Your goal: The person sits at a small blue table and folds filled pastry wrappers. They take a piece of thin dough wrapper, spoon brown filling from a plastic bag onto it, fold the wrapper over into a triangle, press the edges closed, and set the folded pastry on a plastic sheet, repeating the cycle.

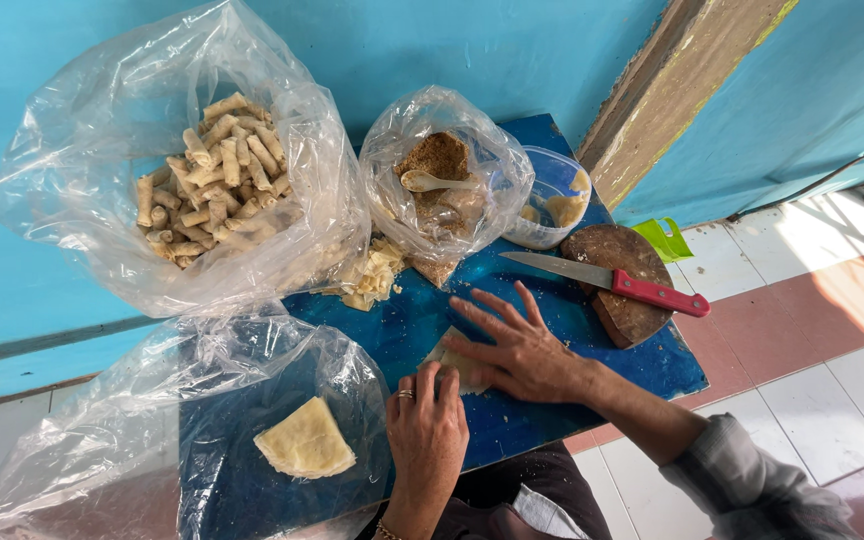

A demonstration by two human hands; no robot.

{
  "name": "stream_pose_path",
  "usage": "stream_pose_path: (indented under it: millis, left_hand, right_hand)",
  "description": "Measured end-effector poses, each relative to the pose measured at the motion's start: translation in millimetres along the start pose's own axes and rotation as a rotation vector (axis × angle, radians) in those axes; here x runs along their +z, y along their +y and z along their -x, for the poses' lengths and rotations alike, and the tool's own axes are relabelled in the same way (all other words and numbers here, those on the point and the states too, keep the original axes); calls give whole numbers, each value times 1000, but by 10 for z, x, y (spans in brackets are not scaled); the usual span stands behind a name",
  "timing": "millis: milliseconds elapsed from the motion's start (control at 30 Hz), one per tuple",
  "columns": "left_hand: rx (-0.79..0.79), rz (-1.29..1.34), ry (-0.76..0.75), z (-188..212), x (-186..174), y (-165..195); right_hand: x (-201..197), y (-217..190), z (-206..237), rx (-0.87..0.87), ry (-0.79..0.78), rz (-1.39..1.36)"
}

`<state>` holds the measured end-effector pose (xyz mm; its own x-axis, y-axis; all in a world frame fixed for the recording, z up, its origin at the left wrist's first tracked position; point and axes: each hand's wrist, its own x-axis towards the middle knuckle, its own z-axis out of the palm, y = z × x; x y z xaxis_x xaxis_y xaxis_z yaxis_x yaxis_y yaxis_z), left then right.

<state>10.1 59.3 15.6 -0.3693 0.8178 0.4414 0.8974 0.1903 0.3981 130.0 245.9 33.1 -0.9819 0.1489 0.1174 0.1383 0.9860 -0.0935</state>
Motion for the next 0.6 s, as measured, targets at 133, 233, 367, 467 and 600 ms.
stream_pose_path:
  millis: [133, 233, 367, 467, 600]
  left_hand:
    - [-2, 1, -9, 7, 6, 6]
    - [-1, 7, -7, 15, 15, -1]
    - [-3, 29, 10, 14, 25, -18]
    - [5, 29, 21, 13, 33, -22]
    - [16, 17, 35, 11, 37, -14]
  right_hand:
    - [73, 44, 15, -25, 95, 121]
    - [39, 127, -65, 18, 63, 128]
    - [-61, 149, -135, 35, 113, 168]
    - [-80, 5, -39, -57, 98, 177]
    - [-85, -46, 33, -67, 70, 175]
